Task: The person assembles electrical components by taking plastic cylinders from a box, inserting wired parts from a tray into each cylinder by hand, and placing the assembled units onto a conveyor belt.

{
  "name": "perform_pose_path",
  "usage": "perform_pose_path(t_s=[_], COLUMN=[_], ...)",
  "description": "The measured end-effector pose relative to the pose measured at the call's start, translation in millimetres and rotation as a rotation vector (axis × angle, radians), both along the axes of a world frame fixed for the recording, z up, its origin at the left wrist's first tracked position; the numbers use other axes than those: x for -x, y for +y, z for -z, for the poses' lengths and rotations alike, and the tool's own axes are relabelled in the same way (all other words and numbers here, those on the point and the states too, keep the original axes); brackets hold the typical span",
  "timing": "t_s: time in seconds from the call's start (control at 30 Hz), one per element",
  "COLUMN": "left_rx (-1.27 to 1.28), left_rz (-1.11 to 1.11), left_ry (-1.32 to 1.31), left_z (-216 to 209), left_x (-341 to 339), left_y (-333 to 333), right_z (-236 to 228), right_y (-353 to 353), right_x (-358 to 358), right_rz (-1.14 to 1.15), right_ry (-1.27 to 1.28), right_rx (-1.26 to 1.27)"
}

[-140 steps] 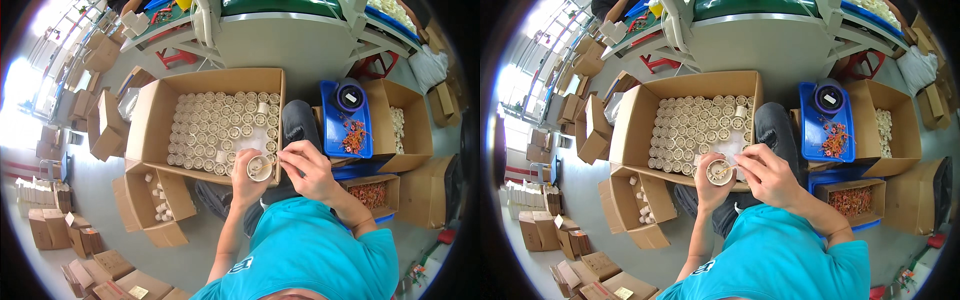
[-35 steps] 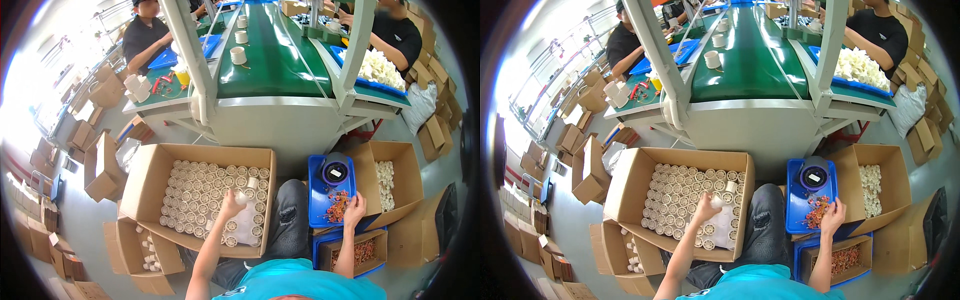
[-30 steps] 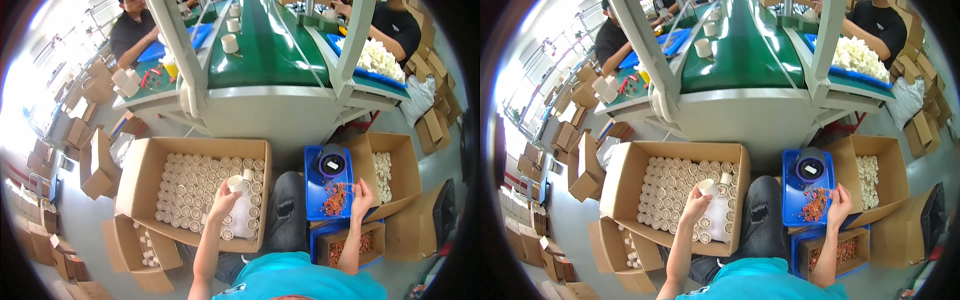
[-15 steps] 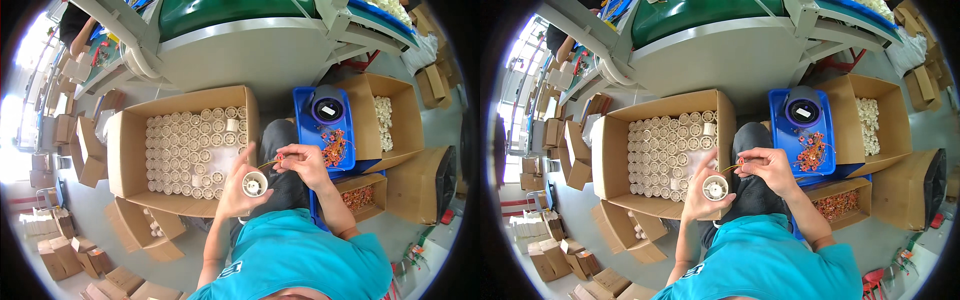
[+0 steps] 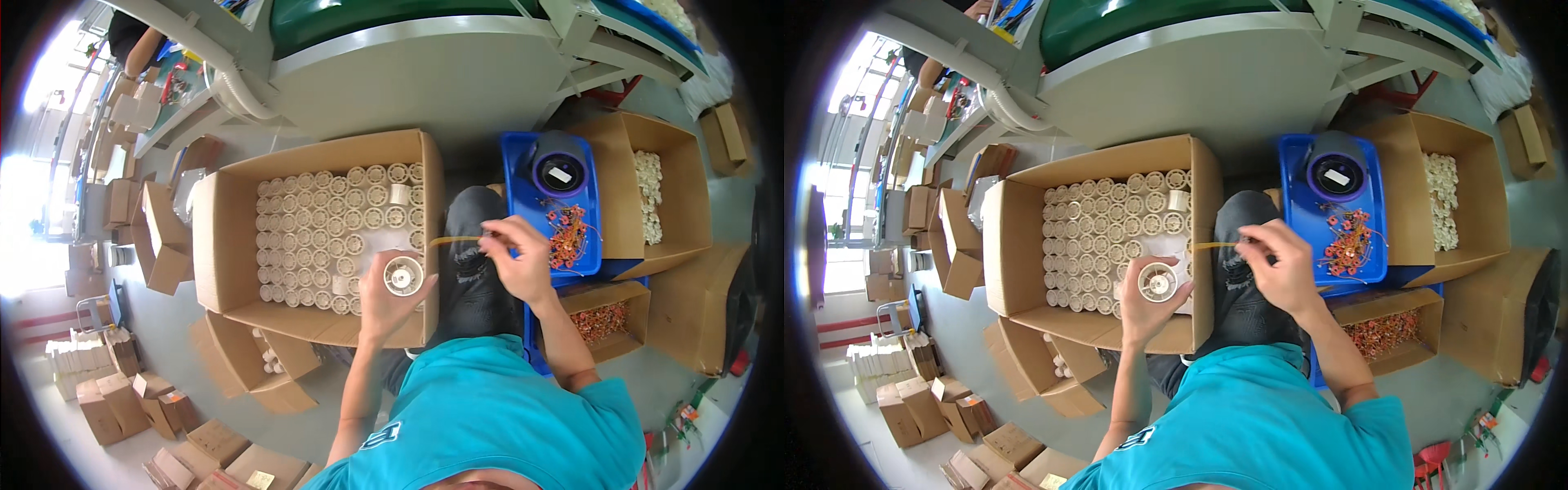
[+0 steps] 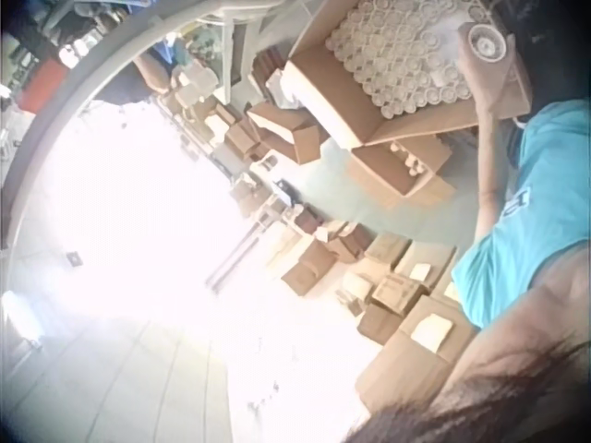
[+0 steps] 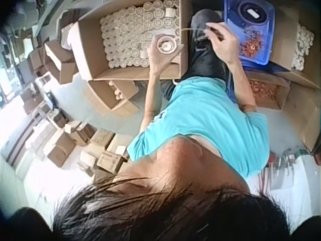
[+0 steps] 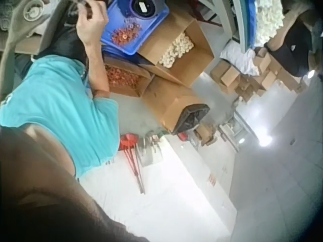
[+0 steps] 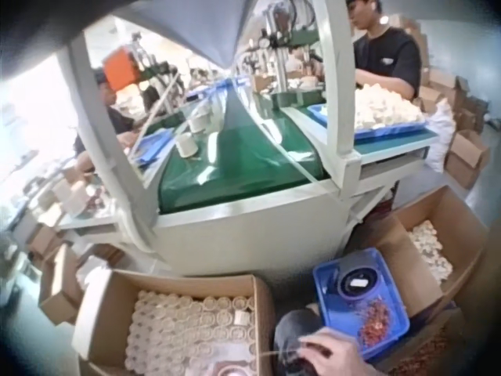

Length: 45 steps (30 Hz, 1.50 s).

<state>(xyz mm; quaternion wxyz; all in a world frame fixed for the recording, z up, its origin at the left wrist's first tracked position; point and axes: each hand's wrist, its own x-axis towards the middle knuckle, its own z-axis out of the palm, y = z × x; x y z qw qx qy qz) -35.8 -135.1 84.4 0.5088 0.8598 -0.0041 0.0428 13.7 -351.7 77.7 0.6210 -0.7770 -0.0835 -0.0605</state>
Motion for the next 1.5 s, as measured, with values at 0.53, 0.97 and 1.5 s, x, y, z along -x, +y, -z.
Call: perform_pose_path(t_s=[0.53,0.97,1.5], left_rx=[-0.175,-0.176,-0.262], left_rz=[-0.182,-0.175,-0.075], left_ry=[-0.330,-0.303,-0.406], left_z=[14,14,9], left_x=[-1,2,-6], left_y=[-1,-2,-19], right_z=[-32,-36,-32], right_y=[47,38,58], right_x=[14,14,9], right_rz=[-0.052,-0.156,-0.281], right_ry=[-0.567,-0.549,-0.077], right_rx=[0.157,0.202,0.125])
